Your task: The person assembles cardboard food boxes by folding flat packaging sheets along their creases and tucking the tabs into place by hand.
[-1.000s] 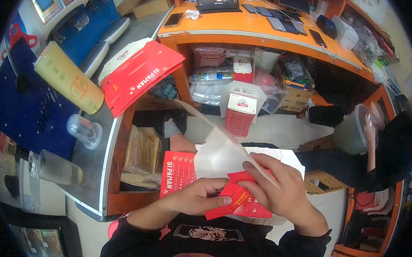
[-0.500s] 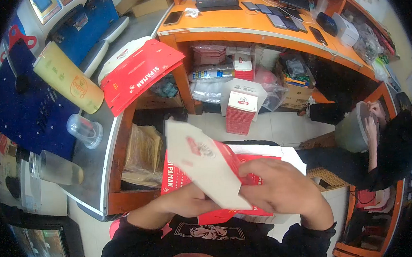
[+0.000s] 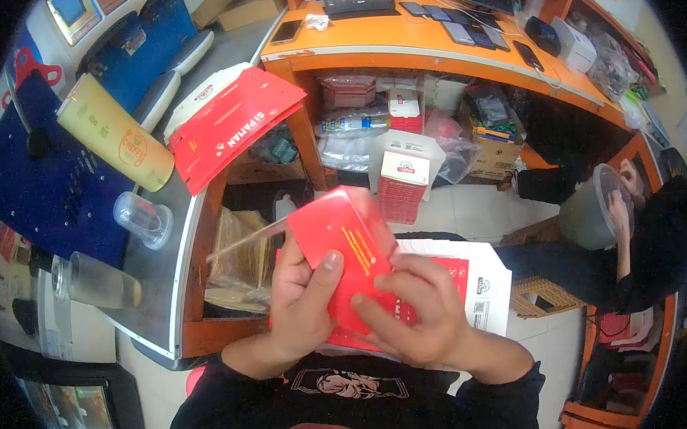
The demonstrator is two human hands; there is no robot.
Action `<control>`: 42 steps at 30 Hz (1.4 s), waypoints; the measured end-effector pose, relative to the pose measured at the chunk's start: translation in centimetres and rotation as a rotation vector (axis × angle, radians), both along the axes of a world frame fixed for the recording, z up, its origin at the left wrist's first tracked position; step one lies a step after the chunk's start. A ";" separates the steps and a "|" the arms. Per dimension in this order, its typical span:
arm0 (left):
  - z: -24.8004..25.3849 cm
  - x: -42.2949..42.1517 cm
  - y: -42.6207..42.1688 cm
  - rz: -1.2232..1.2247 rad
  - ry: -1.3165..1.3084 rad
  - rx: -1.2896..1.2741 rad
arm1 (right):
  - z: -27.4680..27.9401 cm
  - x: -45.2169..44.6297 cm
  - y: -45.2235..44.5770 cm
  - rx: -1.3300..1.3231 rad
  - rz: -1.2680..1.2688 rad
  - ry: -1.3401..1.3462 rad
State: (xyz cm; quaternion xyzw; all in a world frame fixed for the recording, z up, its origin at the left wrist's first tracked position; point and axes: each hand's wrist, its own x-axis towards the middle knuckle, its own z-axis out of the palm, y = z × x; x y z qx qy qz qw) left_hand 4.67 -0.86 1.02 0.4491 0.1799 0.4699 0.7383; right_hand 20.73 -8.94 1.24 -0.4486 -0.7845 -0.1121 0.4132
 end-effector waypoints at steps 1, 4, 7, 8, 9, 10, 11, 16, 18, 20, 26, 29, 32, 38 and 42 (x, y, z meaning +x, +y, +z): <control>-0.1 0.2 0.0 0.023 -0.005 -0.014 | 0.0 0.4 0.2 0.012 -0.031 -0.053; 0.9 -0.4 1.0 -0.025 -0.152 -0.279 | 0.8 1.2 0.1 -0.027 0.062 -0.044; -0.8 0.2 1.8 0.010 -0.083 -0.114 | 0.8 1.8 0.1 -0.021 0.057 -0.089; -0.9 0.2 1.7 -0.003 -0.060 -0.112 | 1.0 2.0 0.2 -0.016 0.020 -0.119; -0.9 0.2 1.6 -0.019 -0.035 -0.110 | 1.0 2.1 0.2 -0.011 -0.019 -0.147; -1.0 0.1 1.4 -0.034 -0.009 -0.107 | 1.0 2.0 0.3 0.003 -0.084 -0.156; -1.2 0.1 1.2 -0.018 0.095 -0.104 | 0.9 1.9 0.2 0.031 -0.118 -0.162; -2.2 0.4 0.6 -0.052 0.246 0.038 | -0.8 1.0 1.0 0.231 -0.165 -0.172; -2.3 0.8 0.4 -0.072 0.167 0.012 | -0.8 0.9 1.0 0.206 -0.126 -0.224; -2.7 0.9 -0.1 -0.074 0.075 -0.043 | -0.7 1.0 0.9 0.189 -0.097 -0.268; -1.1 0.9 -1.2 -0.051 0.144 0.027 | -1.3 1.3 0.5 0.028 -0.048 0.067; 0.0 -0.5 -0.5 -0.096 0.230 0.017 | -0.3 1.8 0.0 -0.198 0.116 0.328; 0.1 -0.8 0.0 -0.374 0.208 0.020 | 0.6 3.2 0.2 -0.293 0.197 0.337; -3.1 0.8 0.3 -0.206 0.219 0.328 | -2.2 4.4 0.6 -0.290 0.231 0.382; -5.7 -1.2 2.8 0.371 0.881 0.736 | -3.4 5.2 -0.3 -0.171 0.059 0.483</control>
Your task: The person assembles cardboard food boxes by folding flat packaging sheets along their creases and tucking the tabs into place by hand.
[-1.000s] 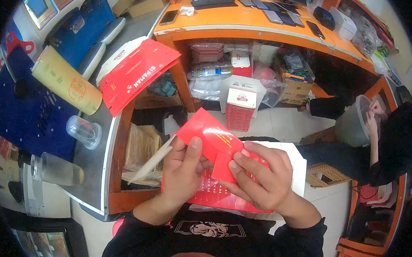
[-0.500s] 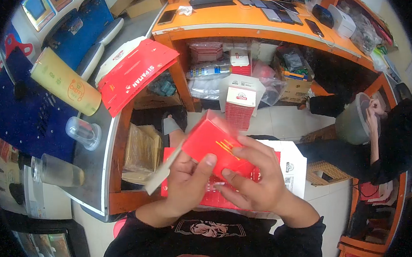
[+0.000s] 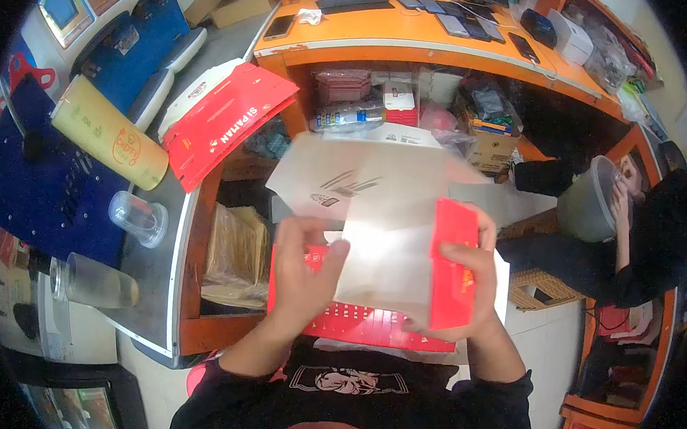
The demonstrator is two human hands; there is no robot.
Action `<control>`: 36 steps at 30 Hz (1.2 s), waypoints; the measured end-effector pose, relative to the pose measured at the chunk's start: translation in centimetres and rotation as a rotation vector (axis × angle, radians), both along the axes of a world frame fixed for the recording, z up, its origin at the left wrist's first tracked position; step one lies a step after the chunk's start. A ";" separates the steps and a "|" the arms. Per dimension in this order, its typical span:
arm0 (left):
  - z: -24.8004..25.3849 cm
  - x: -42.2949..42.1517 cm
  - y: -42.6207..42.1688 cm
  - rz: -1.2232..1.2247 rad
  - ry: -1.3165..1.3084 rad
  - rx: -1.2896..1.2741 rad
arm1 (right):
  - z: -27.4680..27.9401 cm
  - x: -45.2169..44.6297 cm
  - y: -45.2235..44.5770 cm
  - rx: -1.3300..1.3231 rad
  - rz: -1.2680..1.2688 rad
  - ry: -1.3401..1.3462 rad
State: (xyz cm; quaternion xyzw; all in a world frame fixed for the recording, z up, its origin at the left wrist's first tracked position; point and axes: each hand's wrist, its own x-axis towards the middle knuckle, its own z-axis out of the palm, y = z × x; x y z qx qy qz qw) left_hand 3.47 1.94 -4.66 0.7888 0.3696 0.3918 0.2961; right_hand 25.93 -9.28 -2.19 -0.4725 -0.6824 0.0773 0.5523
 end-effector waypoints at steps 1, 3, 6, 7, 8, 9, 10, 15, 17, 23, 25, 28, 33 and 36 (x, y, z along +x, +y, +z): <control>-0.5 -0.1 0.4 0.211 0.187 0.129 | -1.2 0.3 -0.1 0.036 0.018 0.093; -2.7 -0.2 0.8 0.055 0.085 -0.371 | -3.6 0.4 -0.2 0.099 0.057 0.282; -4.2 0.2 0.9 -0.299 -0.344 -1.126 | -5.5 -0.1 -0.8 0.022 0.146 0.459; -4.8 0.5 1.0 -0.282 -0.346 -1.050 | -5.8 0.1 -1.0 0.000 0.174 0.494; -5.5 0.7 1.1 -0.266 -0.348 -0.976 | -5.8 0.4 -1.3 -0.041 0.224 0.555; -5.6 0.8 1.1 -0.249 -0.349 -0.903 | -5.4 0.8 -1.6 -0.083 0.273 0.617; -5.4 0.8 1.2 -0.256 -0.333 -0.907 | -5.1 1.1 -2.0 -0.124 0.323 0.679; -4.4 -0.2 3.0 -0.452 -0.251 -1.006 | -4.7 3.1 -4.0 -0.351 0.122 0.262; -4.4 -1.1 3.0 -0.598 -0.449 -1.023 | -5.5 2.8 -3.6 -0.371 0.091 0.380; -3.6 -0.9 2.5 -0.775 -0.307 -0.674 | -5.2 2.1 -4.0 -0.488 0.002 0.695; -3.7 -0.2 2.9 -0.733 -0.318 -0.594 | -4.0 2.2 -4.5 -0.535 0.100 0.803; -1.6 0.4 1.7 -0.749 -0.528 -0.899 | -3.9 1.5 -4.4 -0.497 0.170 0.715; -2.4 1.8 0.9 -0.677 -0.633 -0.676 | -3.6 0.3 -3.5 -0.493 0.204 0.747; -2.3 2.7 0.3 -0.620 -0.776 -0.738 | -4.0 -0.7 -3.2 -0.465 0.221 0.782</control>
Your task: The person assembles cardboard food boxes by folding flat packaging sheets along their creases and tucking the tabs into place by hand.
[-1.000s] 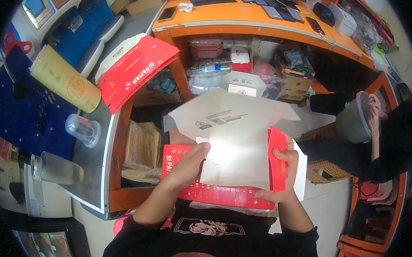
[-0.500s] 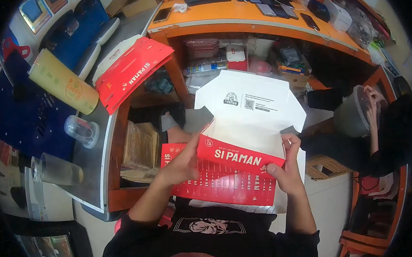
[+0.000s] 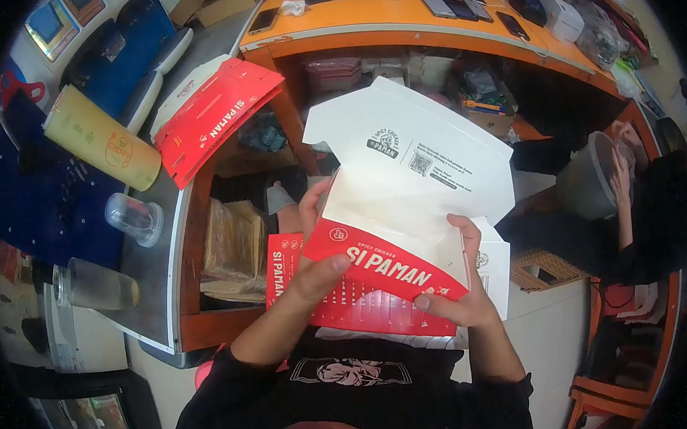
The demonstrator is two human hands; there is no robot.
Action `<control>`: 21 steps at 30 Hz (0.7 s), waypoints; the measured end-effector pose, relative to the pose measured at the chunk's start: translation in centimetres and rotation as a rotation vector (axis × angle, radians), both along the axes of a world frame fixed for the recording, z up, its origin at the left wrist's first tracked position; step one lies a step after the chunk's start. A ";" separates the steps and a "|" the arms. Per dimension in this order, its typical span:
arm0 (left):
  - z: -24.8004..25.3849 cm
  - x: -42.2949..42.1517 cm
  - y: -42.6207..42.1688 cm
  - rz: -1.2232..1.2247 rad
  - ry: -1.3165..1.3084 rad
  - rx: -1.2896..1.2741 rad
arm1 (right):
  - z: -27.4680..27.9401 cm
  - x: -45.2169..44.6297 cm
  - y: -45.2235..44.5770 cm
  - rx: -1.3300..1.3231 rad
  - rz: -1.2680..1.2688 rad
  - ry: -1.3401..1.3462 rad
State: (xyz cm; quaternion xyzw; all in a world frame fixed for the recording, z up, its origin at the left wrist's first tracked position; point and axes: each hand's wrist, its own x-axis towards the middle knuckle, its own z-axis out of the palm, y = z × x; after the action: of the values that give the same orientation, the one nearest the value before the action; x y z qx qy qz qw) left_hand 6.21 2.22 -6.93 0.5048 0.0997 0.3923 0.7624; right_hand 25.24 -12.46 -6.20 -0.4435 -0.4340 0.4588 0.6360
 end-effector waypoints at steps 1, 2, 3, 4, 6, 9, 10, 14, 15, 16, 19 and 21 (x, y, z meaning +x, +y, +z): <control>0.0 0.2 -0.1 0.004 -0.033 -0.056 | 0.0 -0.2 0.0 0.008 -0.005 0.001; 0.1 0.4 -0.1 0.001 -0.037 -0.066 | 0.0 -0.4 0.1 0.016 -0.010 0.001; 0.2 0.6 -0.1 -0.002 -0.041 -0.076 | 0.1 -0.5 0.0 0.022 -0.015 -0.008; 0.3 0.8 -0.2 -0.004 -0.045 -0.088 | 0.3 -0.5 -0.2 0.009 -0.019 0.000; 0.7 1.5 -0.5 0.005 -0.110 -0.090 | 0.9 -0.4 -0.6 -0.033 -0.025 0.033; 0.7 2.6 -0.6 0.010 -0.150 -0.094 | 1.1 -0.4 -1.4 -0.064 -0.092 0.021; 0.8 3.0 -0.5 0.007 -0.151 -0.097 | 1.2 0.0 -1.8 -0.084 -0.100 -0.053; 2.5 6.2 0.7 0.038 0.009 0.022 | 3.6 2.7 -5.0 -0.369 -0.110 -0.419; 2.9 7.4 0.7 -0.006 0.077 0.014 | 5.0 2.7 -5.7 -0.436 -0.163 -0.487; 3.1 8.6 1.1 -0.059 0.146 0.043 | 6.1 3.1 -6.5 -0.518 -0.182 -0.648; 4.1 12.2 0.2 -0.231 0.165 0.120 | 6.2 4.1 -8.6 -0.338 -0.301 -0.960; 4.2 14.5 -0.4 -0.314 0.160 0.178 | 5.6 5.4 -9.5 -0.167 -0.309 -1.002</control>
State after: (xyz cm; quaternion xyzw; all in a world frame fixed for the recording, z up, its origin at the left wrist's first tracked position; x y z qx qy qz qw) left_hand 20.70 1.79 -2.75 0.6091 0.0453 0.2345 0.7563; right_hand 30.68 -21.98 -0.60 -0.7163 -0.5762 0.1248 0.3733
